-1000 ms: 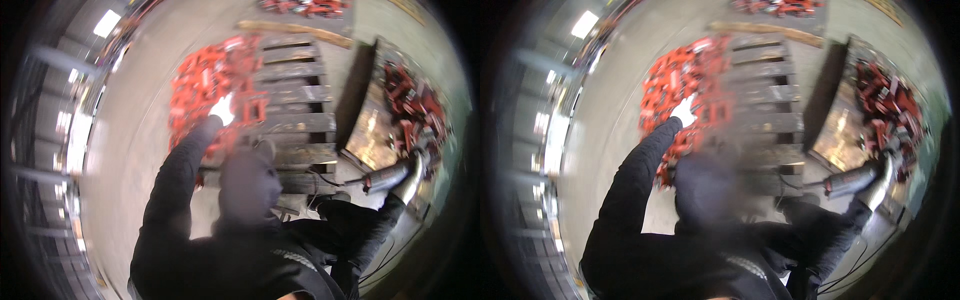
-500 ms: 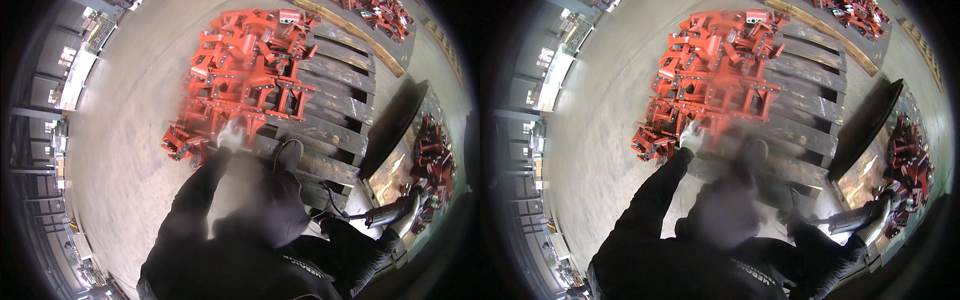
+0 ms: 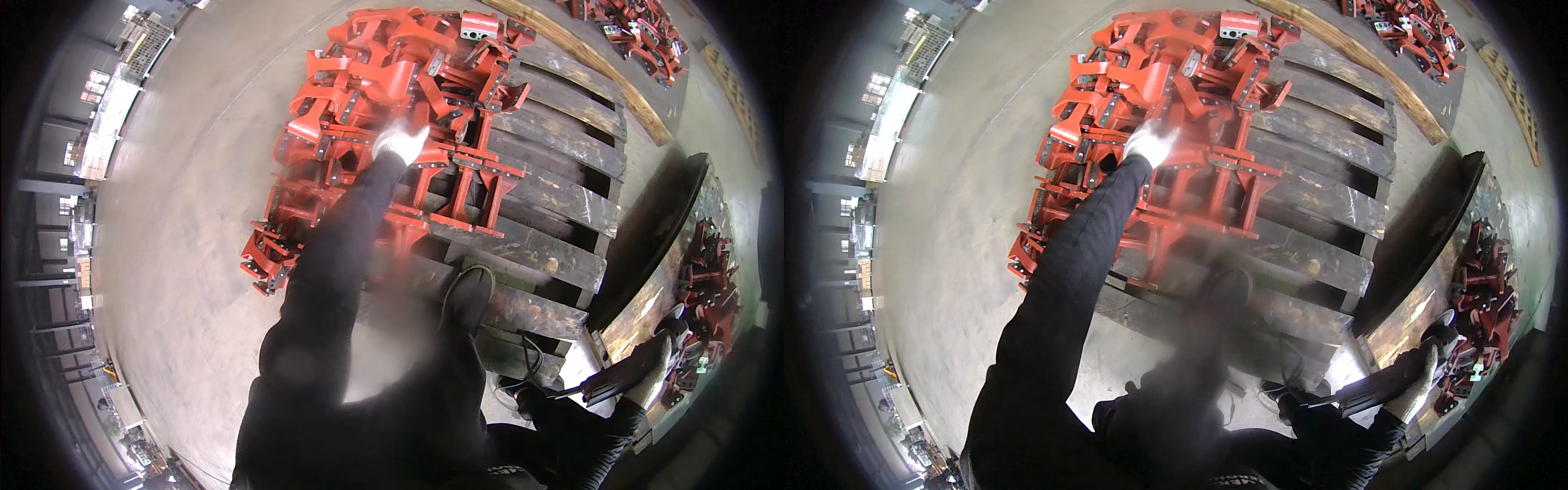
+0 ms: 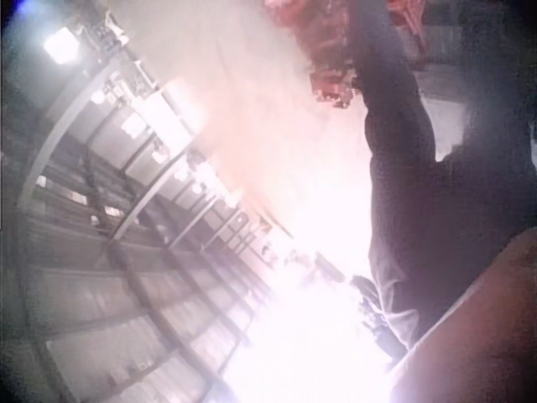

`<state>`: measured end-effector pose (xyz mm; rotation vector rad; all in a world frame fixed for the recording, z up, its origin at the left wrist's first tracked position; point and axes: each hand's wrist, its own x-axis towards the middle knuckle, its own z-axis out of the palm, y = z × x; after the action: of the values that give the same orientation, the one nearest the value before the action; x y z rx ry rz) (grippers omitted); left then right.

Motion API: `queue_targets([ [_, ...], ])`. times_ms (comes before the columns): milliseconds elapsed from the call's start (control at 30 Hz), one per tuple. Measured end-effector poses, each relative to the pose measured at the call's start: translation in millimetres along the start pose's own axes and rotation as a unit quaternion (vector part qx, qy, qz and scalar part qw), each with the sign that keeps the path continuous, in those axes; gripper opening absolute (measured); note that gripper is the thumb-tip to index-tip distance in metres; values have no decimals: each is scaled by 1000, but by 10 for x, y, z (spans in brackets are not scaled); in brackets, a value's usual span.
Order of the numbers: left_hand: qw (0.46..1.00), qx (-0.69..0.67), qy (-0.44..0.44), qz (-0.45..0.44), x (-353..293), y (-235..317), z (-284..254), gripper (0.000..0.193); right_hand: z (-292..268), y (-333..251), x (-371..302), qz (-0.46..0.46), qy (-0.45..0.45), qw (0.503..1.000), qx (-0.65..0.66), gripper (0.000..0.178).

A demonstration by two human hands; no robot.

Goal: The person uses an angle grinder to smooth the edges of red metal parts. They pick up each part from a pile on a wooden pallet, grind it, and place it back down, repeating the process throughout the clip.

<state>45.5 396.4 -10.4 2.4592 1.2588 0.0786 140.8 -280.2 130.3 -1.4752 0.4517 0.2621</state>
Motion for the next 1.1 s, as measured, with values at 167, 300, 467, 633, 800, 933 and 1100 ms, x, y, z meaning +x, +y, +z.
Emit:
queue_targets([
  [167, 985, 102, -102, -90, 565, 326, 153, 60, 532, -42, -177, 21, 85, 995, 38, 33],
  [300, 976, 143, -102, -126, 612, 495, 133, 39, 281, 20, -88, 13, 46, 997, 54, 27],
  [467, 973, 158, -145, -83, 506, 482, -128, 54, 89, -14, -102, 10, -28, 996, 84, 26],
  [633, 974, 150, -149, -83, 344, 552, -227, 68, -21, 6, -173, 2, 90, 995, 33, 28],
  [800, 985, 142, -64, -69, 225, 732, -389, 69, -269, 50, -177, 6, 83, 996, 41, 32],
  [933, 990, 128, -55, -22, 354, 373, -500, 77, -374, 85, -211, 13, 72, 995, 67, 28],
  [1100, 984, -112, -94, -100, 396, 21, -476, 66, -300, 34, -362, -16, 131, 990, 48, 29],
])
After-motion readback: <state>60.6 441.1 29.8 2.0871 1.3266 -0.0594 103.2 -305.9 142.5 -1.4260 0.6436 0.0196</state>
